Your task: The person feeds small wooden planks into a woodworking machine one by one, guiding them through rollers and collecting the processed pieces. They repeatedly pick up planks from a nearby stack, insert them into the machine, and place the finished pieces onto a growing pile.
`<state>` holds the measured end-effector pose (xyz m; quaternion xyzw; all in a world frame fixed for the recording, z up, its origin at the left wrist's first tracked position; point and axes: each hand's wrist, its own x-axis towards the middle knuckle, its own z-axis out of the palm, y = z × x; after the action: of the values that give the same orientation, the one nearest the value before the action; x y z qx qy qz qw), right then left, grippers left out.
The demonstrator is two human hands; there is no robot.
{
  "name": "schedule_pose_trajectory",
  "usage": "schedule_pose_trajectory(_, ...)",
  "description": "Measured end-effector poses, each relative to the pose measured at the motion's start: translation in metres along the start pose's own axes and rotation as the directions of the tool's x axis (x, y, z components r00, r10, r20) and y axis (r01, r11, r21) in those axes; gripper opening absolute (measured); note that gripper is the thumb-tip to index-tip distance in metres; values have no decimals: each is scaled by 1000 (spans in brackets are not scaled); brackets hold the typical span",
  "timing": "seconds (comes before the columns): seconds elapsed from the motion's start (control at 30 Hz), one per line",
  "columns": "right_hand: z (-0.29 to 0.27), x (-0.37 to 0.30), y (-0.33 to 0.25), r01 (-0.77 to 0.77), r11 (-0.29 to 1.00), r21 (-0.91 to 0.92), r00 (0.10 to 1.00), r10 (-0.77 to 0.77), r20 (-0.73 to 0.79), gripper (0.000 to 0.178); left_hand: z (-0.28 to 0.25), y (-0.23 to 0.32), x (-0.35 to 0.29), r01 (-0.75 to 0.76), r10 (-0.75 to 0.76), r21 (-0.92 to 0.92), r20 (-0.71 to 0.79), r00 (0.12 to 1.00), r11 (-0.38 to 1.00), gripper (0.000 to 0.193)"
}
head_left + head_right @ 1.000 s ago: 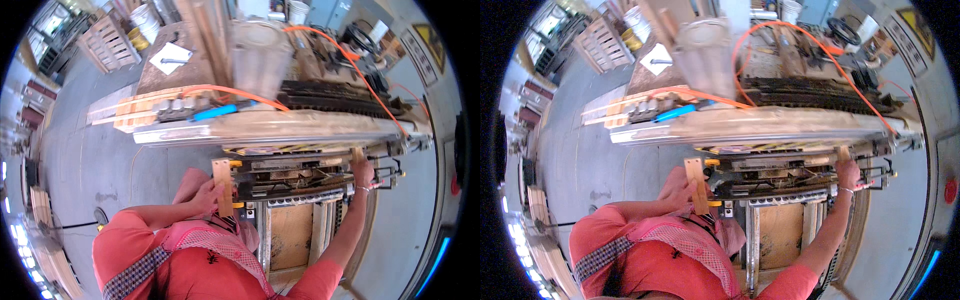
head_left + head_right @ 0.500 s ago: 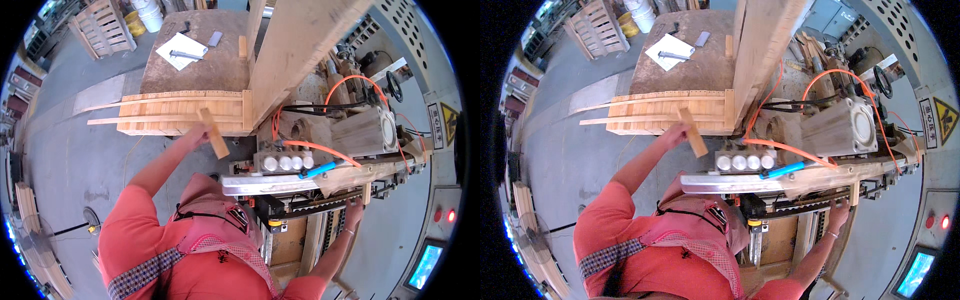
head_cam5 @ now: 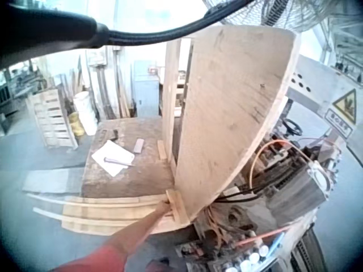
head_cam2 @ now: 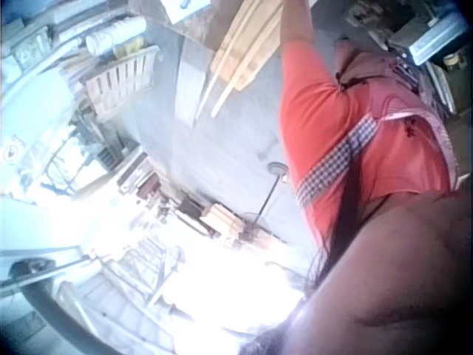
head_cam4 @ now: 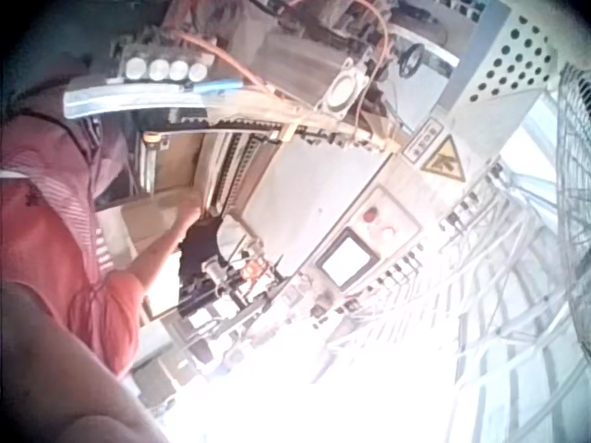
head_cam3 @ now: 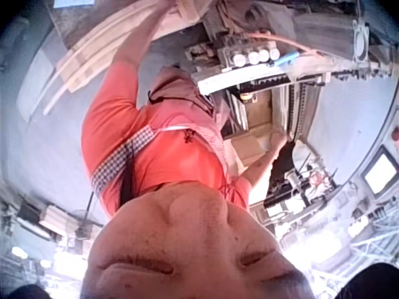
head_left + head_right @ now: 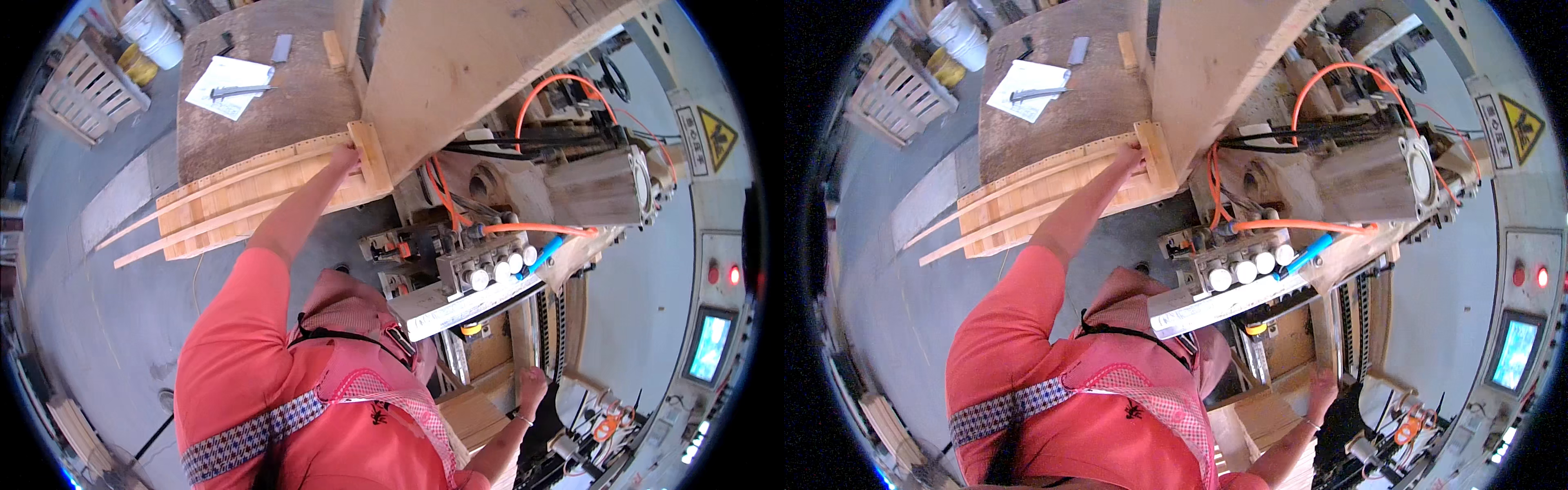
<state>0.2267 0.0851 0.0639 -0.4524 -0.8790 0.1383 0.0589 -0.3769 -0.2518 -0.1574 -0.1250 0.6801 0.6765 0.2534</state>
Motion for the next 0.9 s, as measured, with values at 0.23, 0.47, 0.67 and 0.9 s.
schedule_pose_trajectory(0.23, 31, -131, 21, -228, 944, -240, 937, 280, 210, 30, 15, 10, -8, 9, -9, -8, 13, 1000, 1000, 5)
schedule_pose_trajectory(0.47, 48, -261, 7, -762, 639, -101, 647, 749, -140, 28, -98, -13, 36, -132, 130, 46, 35, 991, 990, 12)
schedule_pose_trajectory(0.67, 103, -384, 1, -957, 291, -25, 291, 942, -166, 24, -120, -16, 5, -132, 149, 220, -59, 987, 966, 17)
schedule_pose_trajectory(0.9, 186, -409, 26, -977, 207, -55, 206, 978, 13, 43, -71, -20, -36, -312, 307, 379, 77, 949, 871, 24)
